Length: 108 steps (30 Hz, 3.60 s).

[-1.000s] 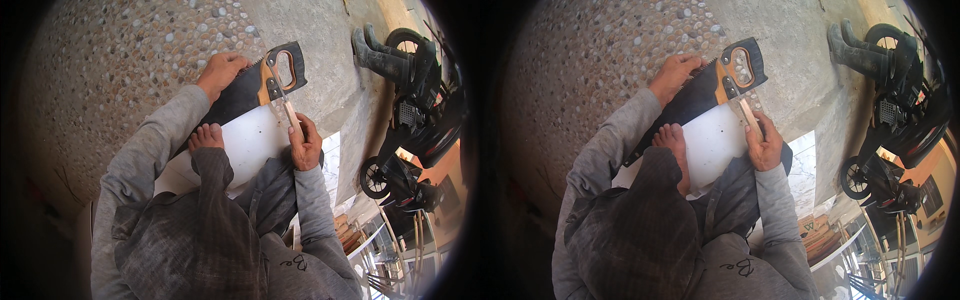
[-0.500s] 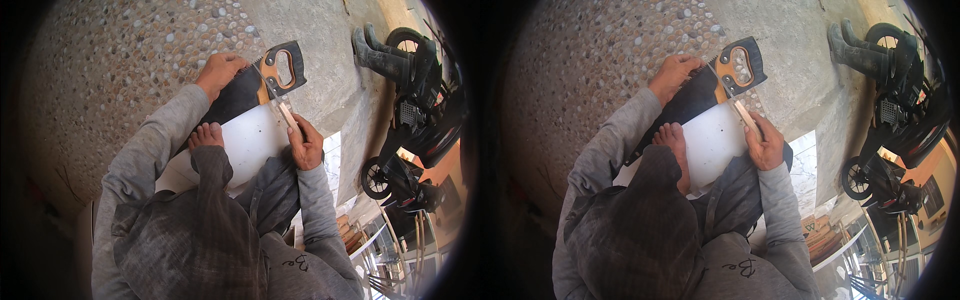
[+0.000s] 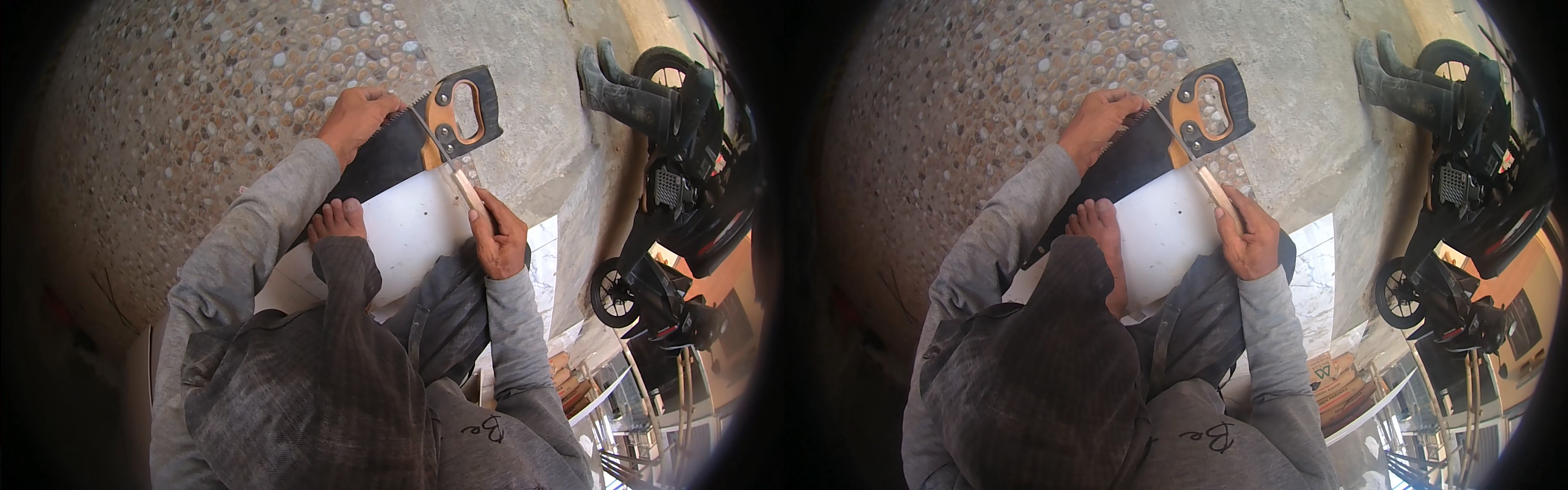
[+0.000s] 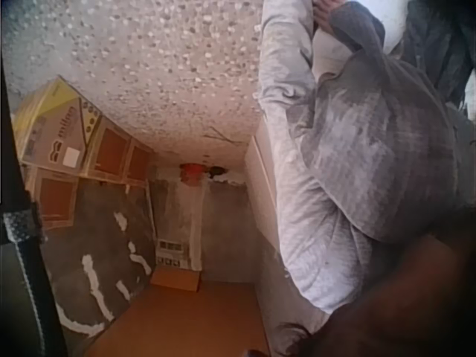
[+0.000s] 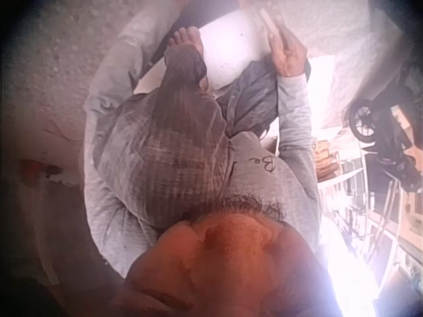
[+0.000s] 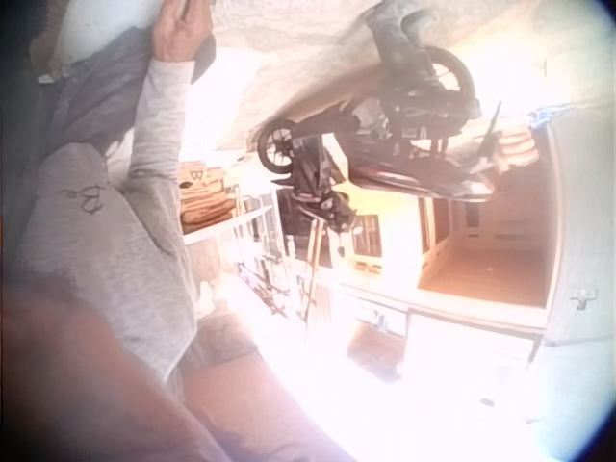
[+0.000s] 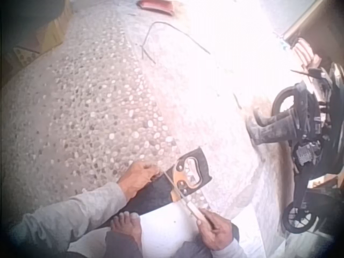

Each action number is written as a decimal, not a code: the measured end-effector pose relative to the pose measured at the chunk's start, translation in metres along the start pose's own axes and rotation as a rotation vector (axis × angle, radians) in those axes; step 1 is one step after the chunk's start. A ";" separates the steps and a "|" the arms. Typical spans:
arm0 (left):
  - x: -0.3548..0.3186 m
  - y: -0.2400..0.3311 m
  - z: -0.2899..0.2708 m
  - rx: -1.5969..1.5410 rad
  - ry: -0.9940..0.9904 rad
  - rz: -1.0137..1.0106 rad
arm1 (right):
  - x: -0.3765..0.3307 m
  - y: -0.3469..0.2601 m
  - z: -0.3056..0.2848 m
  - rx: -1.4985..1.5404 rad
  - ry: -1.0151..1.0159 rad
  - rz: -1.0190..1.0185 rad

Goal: The person retrieves a hand saw and a small stick from a cluttered room, then moves outside. After removing boots and socks, the person sits on the ground and uses the stick to scrape the saw blade, cleaning it.

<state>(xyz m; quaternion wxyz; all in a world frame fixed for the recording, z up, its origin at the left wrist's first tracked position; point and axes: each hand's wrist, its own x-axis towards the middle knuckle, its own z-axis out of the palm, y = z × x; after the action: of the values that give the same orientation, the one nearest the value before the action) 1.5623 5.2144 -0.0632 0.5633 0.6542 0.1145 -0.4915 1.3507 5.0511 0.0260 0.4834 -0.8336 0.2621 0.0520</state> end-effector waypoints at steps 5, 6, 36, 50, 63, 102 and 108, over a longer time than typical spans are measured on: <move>0.001 -0.002 -0.001 -0.010 -0.010 0.008 | -0.001 -0.001 -0.003 -0.016 -0.047 0.042; 0.002 -0.003 -0.002 -0.006 -0.009 0.013 | -0.001 -0.002 -0.003 -0.015 -0.038 0.042; -0.001 -0.006 -0.004 0.017 -0.051 0.057 | -0.009 0.003 0.004 -0.019 -0.018 0.040; 0.001 -0.007 -0.003 0.021 -0.044 0.032 | -0.010 0.001 0.009 0.019 -0.008 0.005; -0.004 -0.004 -0.001 0.015 -0.040 0.052 | -0.014 0.005 0.013 0.066 -0.002 0.071; 0.003 -0.005 0.003 -0.102 -0.095 0.076 | -0.010 -0.003 0.004 0.016 -0.021 0.048; 0.006 -0.008 0.001 -0.092 -0.101 0.074 | -0.009 -0.001 0.004 -0.004 -0.024 0.011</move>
<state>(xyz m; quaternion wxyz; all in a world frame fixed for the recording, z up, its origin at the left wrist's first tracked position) 1.5586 5.2137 -0.0729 0.6158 0.6057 0.0840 -0.4969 1.3444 5.0583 0.0278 0.4845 -0.8325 0.2609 0.0653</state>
